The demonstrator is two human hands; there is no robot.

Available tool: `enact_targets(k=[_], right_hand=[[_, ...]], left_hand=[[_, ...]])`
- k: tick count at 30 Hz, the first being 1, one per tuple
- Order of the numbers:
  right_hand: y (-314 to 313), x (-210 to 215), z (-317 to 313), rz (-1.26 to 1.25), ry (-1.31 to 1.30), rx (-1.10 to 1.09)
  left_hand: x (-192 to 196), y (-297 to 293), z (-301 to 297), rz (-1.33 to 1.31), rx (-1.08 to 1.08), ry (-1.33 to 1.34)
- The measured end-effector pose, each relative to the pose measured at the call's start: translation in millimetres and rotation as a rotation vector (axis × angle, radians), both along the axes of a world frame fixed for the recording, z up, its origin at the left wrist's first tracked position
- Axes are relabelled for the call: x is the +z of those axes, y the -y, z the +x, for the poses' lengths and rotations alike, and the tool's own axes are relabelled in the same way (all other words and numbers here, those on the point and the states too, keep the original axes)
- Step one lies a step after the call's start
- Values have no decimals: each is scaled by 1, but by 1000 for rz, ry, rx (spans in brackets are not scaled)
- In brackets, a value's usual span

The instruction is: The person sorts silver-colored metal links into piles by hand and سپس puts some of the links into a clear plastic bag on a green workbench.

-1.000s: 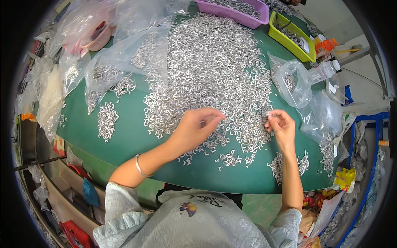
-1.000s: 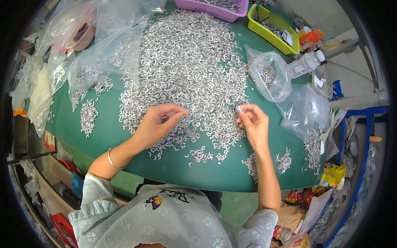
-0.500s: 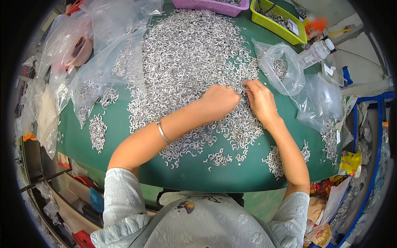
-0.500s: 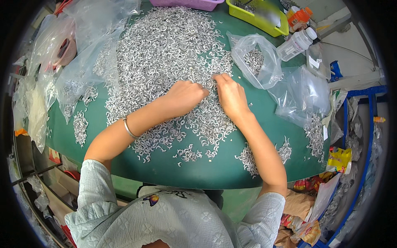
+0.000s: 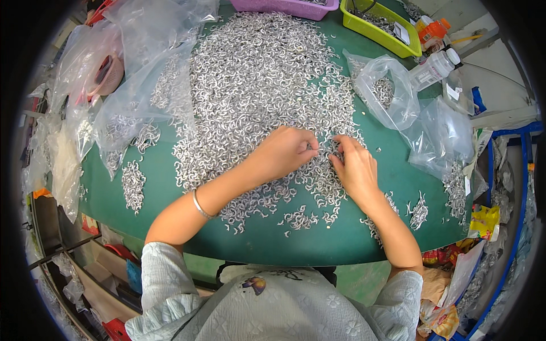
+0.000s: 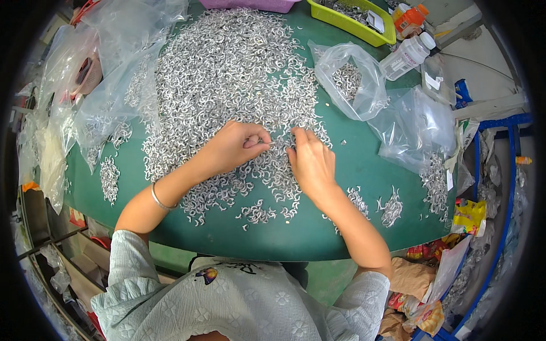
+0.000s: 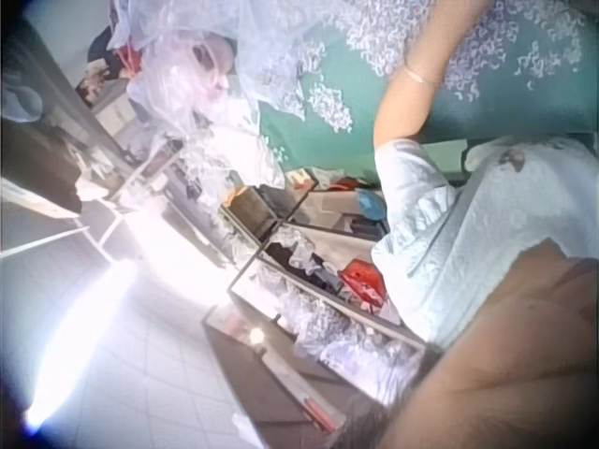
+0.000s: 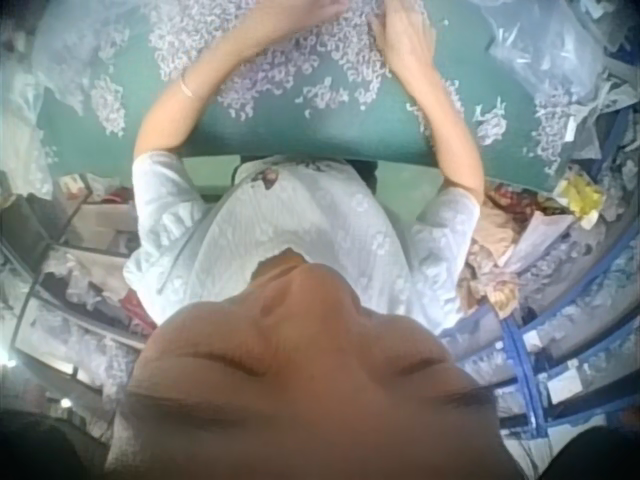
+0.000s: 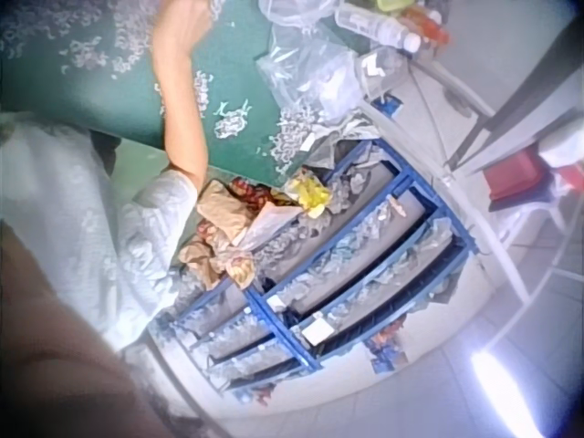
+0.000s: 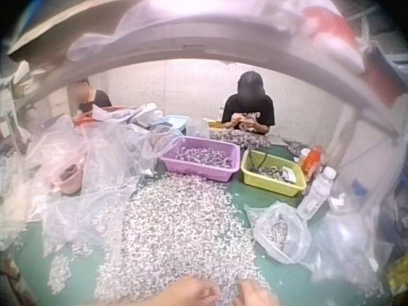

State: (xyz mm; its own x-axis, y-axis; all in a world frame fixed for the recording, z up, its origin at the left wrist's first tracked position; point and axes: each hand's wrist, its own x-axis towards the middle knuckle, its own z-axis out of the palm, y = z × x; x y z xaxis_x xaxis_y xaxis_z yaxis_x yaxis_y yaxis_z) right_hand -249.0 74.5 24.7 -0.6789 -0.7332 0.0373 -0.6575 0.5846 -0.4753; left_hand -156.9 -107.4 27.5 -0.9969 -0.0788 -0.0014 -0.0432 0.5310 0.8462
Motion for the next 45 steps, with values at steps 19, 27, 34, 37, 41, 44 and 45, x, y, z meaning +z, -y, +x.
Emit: enact_targets(k=[19, 27, 34, 37, 41, 44, 45], right_hand=[[-6, 16, 23, -607, 1217, -57], [-24, 5, 26, -669, 1473, -117], [-12, 5, 48, -679, 1349, -89], [-13, 5, 48, -637, 1334, -46], [-24, 6, 33, -529, 1163, -72], [-33, 6, 16, -479, 935, -125], [-37, 1, 8, -474, 865, -148]], left_hand=[[-13, -19, 65, 1380, 252, 318], [-20, -16, 75, 1430, 247, 263], [-18, -22, 79, 1390, 320, 280], [-19, -18, 82, 1374, 324, 247], [-19, -16, 82, 1370, 307, 230], [-20, -17, 81, 1384, 294, 234], [-20, -16, 83, 1389, 295, 232]])
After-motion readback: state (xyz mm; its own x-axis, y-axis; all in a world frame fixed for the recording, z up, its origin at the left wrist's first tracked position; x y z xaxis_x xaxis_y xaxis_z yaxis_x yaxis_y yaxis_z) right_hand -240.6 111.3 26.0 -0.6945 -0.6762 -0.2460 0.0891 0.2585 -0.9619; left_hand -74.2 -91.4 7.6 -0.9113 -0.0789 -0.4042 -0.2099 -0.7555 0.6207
